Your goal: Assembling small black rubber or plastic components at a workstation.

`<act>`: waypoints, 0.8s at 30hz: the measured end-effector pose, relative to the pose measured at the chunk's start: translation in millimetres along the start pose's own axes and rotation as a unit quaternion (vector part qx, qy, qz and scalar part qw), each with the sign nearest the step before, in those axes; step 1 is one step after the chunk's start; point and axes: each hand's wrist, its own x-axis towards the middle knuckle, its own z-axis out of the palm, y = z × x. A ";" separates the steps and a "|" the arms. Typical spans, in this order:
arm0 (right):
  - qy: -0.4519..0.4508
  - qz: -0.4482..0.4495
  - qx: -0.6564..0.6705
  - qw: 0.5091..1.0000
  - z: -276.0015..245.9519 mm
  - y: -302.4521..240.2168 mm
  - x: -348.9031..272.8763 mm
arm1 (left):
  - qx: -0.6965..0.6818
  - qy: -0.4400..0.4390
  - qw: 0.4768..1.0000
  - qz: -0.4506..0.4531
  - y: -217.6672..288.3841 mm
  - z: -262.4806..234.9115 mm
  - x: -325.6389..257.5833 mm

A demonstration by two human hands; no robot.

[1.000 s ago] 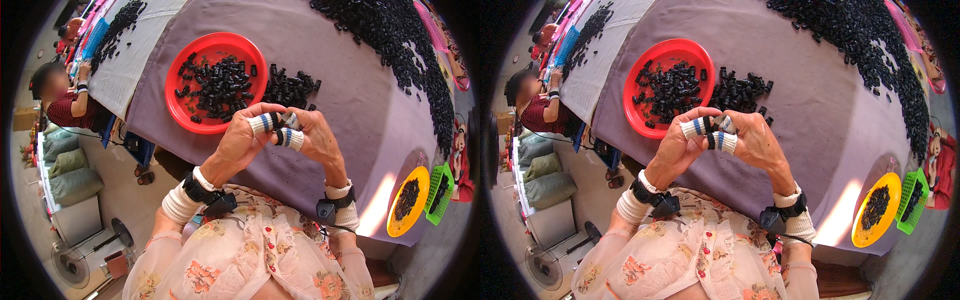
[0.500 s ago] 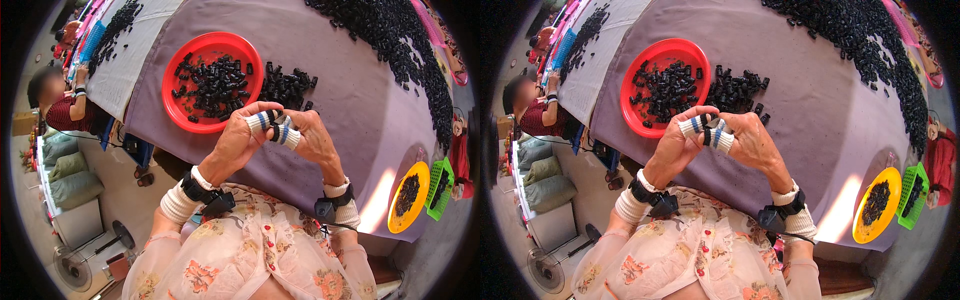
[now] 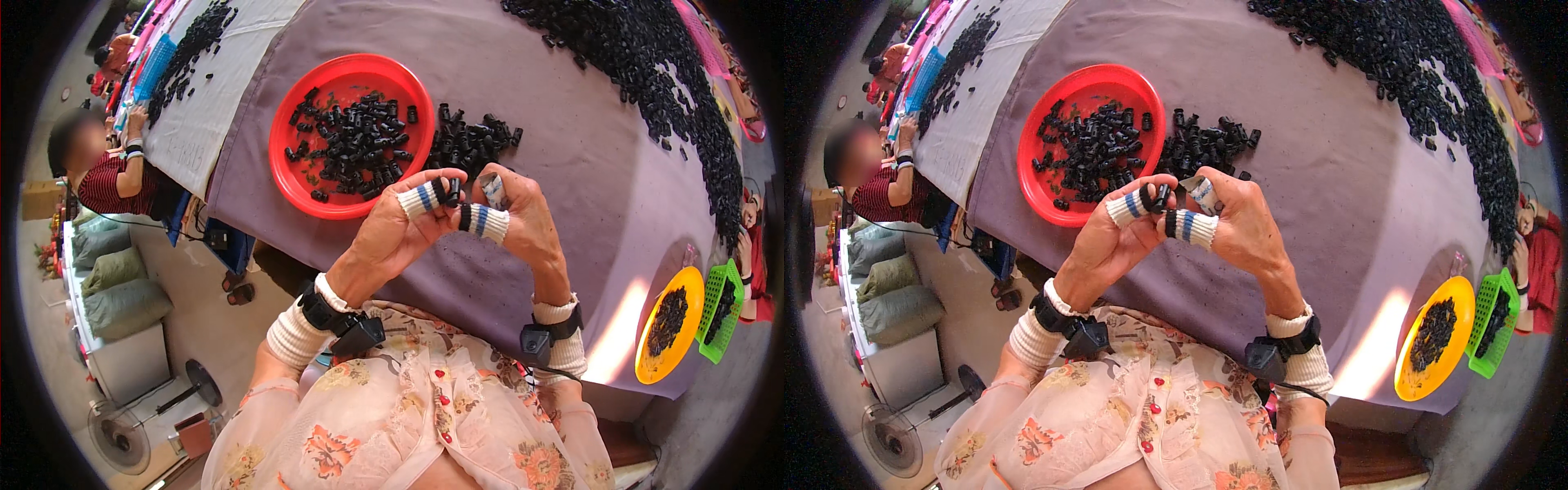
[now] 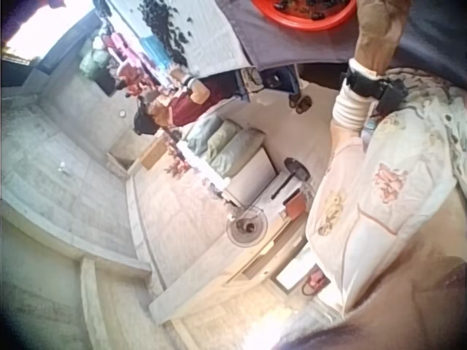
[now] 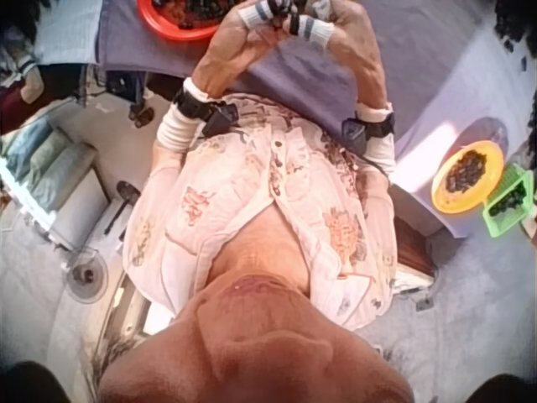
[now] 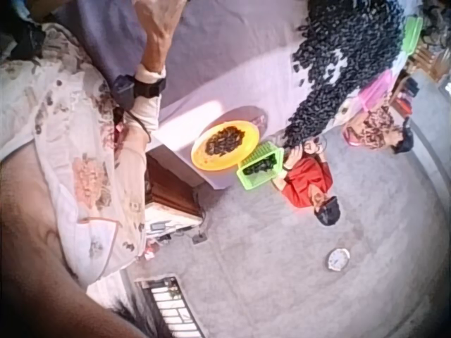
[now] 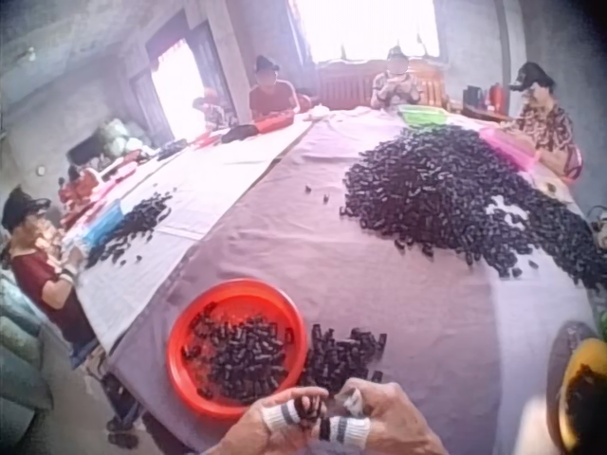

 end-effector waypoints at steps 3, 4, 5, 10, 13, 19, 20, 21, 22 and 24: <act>-0.002 -0.004 0.007 1.000 3.5 1.5 -1.0 | 0.051 0.004 0.999 0.009 0.7 2.6 -1.3; -0.010 -0.011 0.002 1.000 4.9 2.3 -1.7 | 0.086 0.012 0.996 0.014 1.1 3.6 -1.8; -0.010 -0.010 0.001 1.000 6.2 2.1 -2.3 | 0.085 0.011 0.996 0.014 2.0 3.2 -2.2; 0.022 -0.034 -0.029 0.999 7.8 -2.2 -5.6 | 0.088 0.000 0.996 -0.002 5.1 -2.5 -3.3; -0.005 -0.050 -0.045 0.998 4.9 -9.1 -6.8 | 0.073 -0.010 0.997 0.003 6.1 -1.2 -4.6; 0.004 -0.053 -0.070 0.996 6.9 -5.8 -12.5 | 0.109 -0.021 0.993 0.039 3.3 -4.7 -5.2; 0.000 -0.055 -0.073 0.996 8.4 -5.5 -12.3 | 0.107 -0.021 0.993 0.044 3.2 -4.1 -6.1; 0.011 -0.071 -0.086 0.994 10.3 -5.8 -11.7 | 0.128 -0.005 0.990 0.055 3.4 -3.3 -7.3; 0.021 -0.087 -0.099 0.991 12.2 -6.5 -11.3 | 0.148 0.012 0.987 0.066 3.9 -2.3 -8.2; 0.024 -0.103 -0.118 0.987 15.1 -8.5 -12.0 | 0.163 0.033 0.983 0.072 3.5 1.6 -9.0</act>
